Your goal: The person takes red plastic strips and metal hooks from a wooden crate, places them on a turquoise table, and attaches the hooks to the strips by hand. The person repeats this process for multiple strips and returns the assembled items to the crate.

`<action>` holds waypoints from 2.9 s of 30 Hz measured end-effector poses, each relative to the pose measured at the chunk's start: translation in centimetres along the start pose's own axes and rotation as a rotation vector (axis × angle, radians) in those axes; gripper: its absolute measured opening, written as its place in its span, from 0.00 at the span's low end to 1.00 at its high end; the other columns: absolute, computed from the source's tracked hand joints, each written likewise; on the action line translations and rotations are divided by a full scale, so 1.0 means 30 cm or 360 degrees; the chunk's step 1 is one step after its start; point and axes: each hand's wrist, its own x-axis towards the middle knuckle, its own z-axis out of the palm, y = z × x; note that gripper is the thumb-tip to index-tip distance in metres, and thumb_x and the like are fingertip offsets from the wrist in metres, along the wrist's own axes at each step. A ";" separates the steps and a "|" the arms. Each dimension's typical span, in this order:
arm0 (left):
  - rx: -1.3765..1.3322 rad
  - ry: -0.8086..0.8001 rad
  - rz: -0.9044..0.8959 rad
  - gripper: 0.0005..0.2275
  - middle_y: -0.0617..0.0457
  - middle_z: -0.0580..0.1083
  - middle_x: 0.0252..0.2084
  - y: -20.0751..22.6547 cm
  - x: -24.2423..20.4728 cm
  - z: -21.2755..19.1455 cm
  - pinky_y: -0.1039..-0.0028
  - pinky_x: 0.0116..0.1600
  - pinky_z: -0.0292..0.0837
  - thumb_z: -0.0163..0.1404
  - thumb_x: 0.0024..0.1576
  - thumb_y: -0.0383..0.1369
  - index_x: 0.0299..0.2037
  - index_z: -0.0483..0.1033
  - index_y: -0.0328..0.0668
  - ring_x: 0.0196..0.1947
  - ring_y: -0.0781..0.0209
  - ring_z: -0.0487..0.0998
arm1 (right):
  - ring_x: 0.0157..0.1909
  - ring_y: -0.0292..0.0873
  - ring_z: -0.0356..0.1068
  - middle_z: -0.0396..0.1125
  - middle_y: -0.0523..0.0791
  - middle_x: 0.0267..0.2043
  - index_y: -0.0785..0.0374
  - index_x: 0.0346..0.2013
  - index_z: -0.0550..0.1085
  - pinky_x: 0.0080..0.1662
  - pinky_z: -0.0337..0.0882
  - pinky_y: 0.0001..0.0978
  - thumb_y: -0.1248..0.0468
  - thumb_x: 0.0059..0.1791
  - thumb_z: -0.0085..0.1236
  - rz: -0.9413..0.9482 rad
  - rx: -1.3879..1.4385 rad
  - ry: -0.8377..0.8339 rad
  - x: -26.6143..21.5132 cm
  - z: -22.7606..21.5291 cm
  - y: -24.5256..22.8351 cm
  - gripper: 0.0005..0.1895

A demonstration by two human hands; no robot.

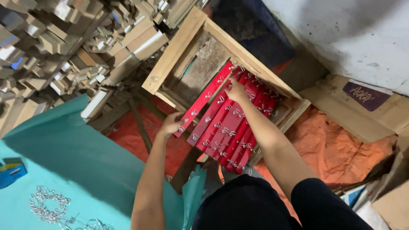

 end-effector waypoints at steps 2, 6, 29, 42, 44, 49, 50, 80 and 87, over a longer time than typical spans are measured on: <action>0.0092 -0.0046 0.0013 0.19 0.38 0.78 0.53 0.008 0.002 0.012 0.58 0.58 0.74 0.58 0.55 0.34 0.58 0.79 0.41 0.57 0.42 0.77 | 0.62 0.54 0.72 0.73 0.51 0.58 0.48 0.63 0.68 0.64 0.69 0.47 0.48 0.52 0.56 -0.0081 -0.0157 0.0011 0.059 0.018 0.036 0.25; 0.0179 -0.0058 -0.0017 0.19 0.40 0.79 0.53 -0.019 0.019 0.044 0.58 0.58 0.74 0.58 0.55 0.34 0.58 0.80 0.44 0.57 0.43 0.77 | 0.34 0.48 0.80 0.78 0.53 0.39 0.52 0.53 0.75 0.41 0.81 0.39 0.55 0.53 0.50 0.0011 0.0016 0.0072 0.096 0.019 0.118 0.15; 0.0237 -0.0134 0.0072 0.20 0.38 0.78 0.55 -0.013 -0.014 0.111 0.57 0.61 0.73 0.56 0.58 0.37 0.61 0.77 0.43 0.58 0.41 0.76 | 0.27 0.44 0.79 0.77 0.48 0.32 0.58 0.53 0.73 0.47 0.80 0.43 0.57 0.55 0.41 0.0110 -0.0169 -0.0151 -0.027 -0.105 0.049 0.18; 0.0194 -0.0251 0.0132 0.31 0.39 0.69 0.67 0.115 -0.112 0.096 0.54 0.73 0.59 0.61 0.55 0.39 0.69 0.67 0.47 0.69 0.41 0.66 | 0.33 0.49 0.79 0.74 0.43 0.21 0.56 0.65 0.66 0.50 0.76 0.56 0.54 0.56 0.36 0.0269 -0.0327 -0.0198 0.089 -0.025 0.085 0.25; 0.0195 -0.0285 0.0233 0.30 0.34 0.66 0.68 0.095 -0.093 0.100 0.53 0.74 0.55 0.60 0.55 0.33 0.69 0.66 0.36 0.70 0.37 0.62 | 0.36 0.52 0.79 0.74 0.43 0.21 0.55 0.63 0.66 0.50 0.76 0.55 0.52 0.56 0.36 0.0270 -0.0342 -0.0174 0.039 -0.057 0.049 0.23; 0.0351 -0.0329 0.0268 0.34 0.39 0.67 0.69 0.036 -0.059 0.105 0.55 0.75 0.54 0.62 0.54 0.40 0.71 0.64 0.42 0.71 0.41 0.63 | 0.35 0.50 0.79 0.74 0.42 0.22 0.50 0.63 0.66 0.52 0.75 0.56 0.51 0.56 0.37 0.0296 -0.0354 -0.0167 0.073 -0.030 0.076 0.22; 0.0401 -0.0337 0.0284 0.34 0.40 0.67 0.69 0.031 -0.057 0.103 0.55 0.75 0.54 0.62 0.55 0.42 0.71 0.64 0.43 0.71 0.41 0.62 | 0.37 0.51 0.80 0.75 0.43 0.23 0.49 0.63 0.65 0.52 0.75 0.56 0.50 0.55 0.38 0.0281 -0.0384 -0.0171 0.098 -0.014 0.091 0.23; 0.1893 0.0341 0.0720 0.18 0.46 0.75 0.56 0.455 -0.925 -0.337 0.47 0.52 0.71 0.40 0.63 0.45 0.60 0.75 0.62 0.52 0.38 0.78 | 0.47 0.53 0.78 0.75 0.54 0.47 0.61 0.52 0.75 0.47 0.78 0.48 0.65 0.57 0.53 -0.1558 0.0370 -0.0035 -1.292 0.102 -0.626 0.09; 0.1929 0.0555 0.0809 0.14 0.48 0.77 0.51 0.029 -1.581 -0.532 0.49 0.50 0.72 0.51 0.60 0.42 0.54 0.78 0.53 0.47 0.40 0.80 | 0.48 0.51 0.77 0.76 0.53 0.45 0.65 0.49 0.77 0.50 0.76 0.45 0.68 0.59 0.48 -0.1818 0.0350 -0.0139 -1.897 0.304 -0.806 0.09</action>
